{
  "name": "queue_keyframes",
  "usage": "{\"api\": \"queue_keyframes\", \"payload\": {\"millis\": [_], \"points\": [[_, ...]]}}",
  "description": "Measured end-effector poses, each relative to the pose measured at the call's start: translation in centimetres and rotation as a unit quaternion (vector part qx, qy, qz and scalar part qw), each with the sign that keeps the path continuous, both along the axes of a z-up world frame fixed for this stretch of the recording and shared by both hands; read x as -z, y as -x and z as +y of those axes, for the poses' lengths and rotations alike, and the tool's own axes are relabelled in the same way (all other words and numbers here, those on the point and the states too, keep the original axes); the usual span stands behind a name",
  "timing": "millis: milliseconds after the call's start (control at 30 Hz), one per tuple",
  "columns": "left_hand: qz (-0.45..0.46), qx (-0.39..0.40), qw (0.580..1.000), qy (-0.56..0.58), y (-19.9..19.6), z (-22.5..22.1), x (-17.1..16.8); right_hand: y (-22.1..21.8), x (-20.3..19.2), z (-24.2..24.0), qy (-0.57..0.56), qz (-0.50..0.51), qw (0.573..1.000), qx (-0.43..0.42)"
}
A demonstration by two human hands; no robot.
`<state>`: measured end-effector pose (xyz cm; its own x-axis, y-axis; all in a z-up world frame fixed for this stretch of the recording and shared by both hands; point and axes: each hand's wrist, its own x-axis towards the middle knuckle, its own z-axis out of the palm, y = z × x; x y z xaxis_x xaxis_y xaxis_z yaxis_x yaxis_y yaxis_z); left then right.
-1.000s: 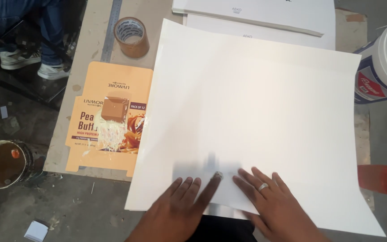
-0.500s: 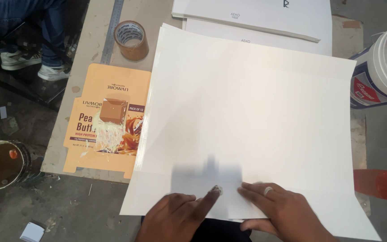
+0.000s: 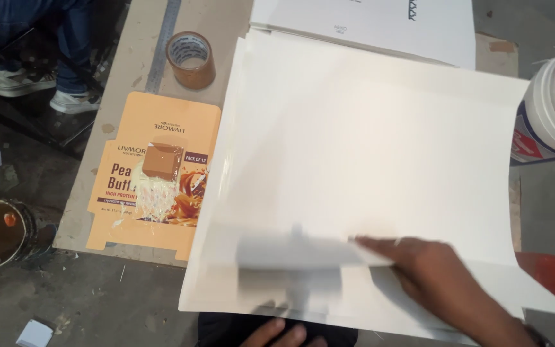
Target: Checking and sorting printed and unprinted paper sheets at a manufacturing workspace.
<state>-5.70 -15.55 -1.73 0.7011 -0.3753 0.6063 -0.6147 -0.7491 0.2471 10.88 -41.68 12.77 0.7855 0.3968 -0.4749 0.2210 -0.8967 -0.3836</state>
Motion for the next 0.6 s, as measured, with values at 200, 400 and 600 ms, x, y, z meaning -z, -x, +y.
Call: {"api": "queue_keyframes", "payload": {"millis": [200,400,600], "points": [[0.047,0.044,0.997,0.044,-4.9,-0.6,0.3,-9.3,-0.9,-0.8,0.036,-0.196,0.976,0.084],[0.147,0.003,0.988,-0.052,-4.4,-1.0,2.2,-25.2,4.2,-2.1,-0.019,-0.469,0.883,0.022],[0.095,-0.028,0.992,-0.075,-1.3,-1.3,9.6,-33.9,11.4,-1.6,0.023,-0.445,0.892,0.071]]}}
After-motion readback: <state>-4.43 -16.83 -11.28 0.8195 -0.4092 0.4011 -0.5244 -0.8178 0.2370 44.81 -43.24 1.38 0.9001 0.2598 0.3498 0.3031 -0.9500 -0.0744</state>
